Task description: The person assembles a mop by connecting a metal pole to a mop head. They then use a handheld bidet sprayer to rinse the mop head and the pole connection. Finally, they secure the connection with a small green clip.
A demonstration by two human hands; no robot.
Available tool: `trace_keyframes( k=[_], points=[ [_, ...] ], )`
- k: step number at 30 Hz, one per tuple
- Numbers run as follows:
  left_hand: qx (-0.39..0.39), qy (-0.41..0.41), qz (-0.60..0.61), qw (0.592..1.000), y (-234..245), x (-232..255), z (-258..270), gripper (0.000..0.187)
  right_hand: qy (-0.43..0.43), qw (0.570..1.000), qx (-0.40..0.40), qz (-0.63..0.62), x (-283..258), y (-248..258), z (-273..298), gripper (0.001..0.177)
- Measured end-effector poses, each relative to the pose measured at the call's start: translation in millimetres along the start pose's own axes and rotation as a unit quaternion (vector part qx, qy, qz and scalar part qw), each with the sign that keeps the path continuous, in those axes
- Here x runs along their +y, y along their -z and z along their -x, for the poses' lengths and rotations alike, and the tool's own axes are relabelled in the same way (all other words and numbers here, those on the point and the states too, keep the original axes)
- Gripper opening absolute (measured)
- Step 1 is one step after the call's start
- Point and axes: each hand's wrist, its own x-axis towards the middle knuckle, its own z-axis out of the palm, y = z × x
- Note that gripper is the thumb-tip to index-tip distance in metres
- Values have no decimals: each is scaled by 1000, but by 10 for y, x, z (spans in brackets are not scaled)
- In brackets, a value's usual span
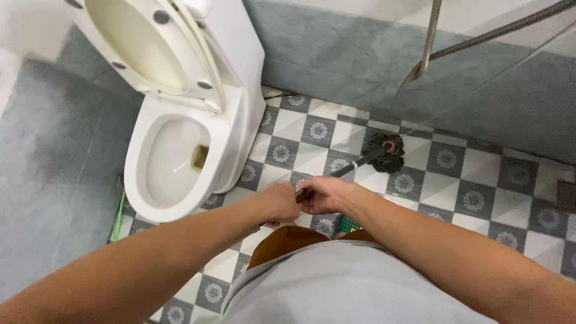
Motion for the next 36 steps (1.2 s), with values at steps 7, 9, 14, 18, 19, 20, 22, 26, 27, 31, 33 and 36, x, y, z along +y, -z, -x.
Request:
trace_keyframes(
  k=[7,9,14,18,19,20,22,26,27,31,33,36],
  points=[
    [-20,-27,8,999,455,-326,-390,20,89,989,3,-115,-193,-434,-219,18],
    [-23,-26,-46,998,611,-451,-450,20,113,980,-6,-166,-258,-549,-395,17],
    [-30,-51,-103,993,806,-897,-450,18,104,974,15,-199,-269,-928,-693,19],
    [-37,-64,-42,996,968,-1345,-142,27,103,982,7,-160,-137,-1313,-758,9],
    [-43,-76,-28,996,1001,-1421,-52,25,108,983,27,-148,-103,-1374,-701,11],
    [-48,-89,-13,995,1036,-1483,37,25,113,983,47,-134,-60,-1447,-626,13],
    [-56,-100,4,993,1117,-1562,175,25,116,985,58,-110,-29,-1621,-486,15],
    [-72,-77,21,994,1217,-1723,267,22,120,989,30,-84,4,-1830,-374,16],
    [-78,-66,28,994,1217,-1763,235,21,122,989,26,-81,8,-1833,-386,15],
    [-113,-79,93,986,968,-1854,-239,15,107,986,38,-125,11,-1654,-655,18],
    [-104,-48,99,988,691,-1764,-564,16,69,971,55,-221,17,-1487,-771,18],
    [-121,-27,105,987,334,-1570,-1029,17,80,974,12,-213,91,-1266,-822,16]
  ],
)
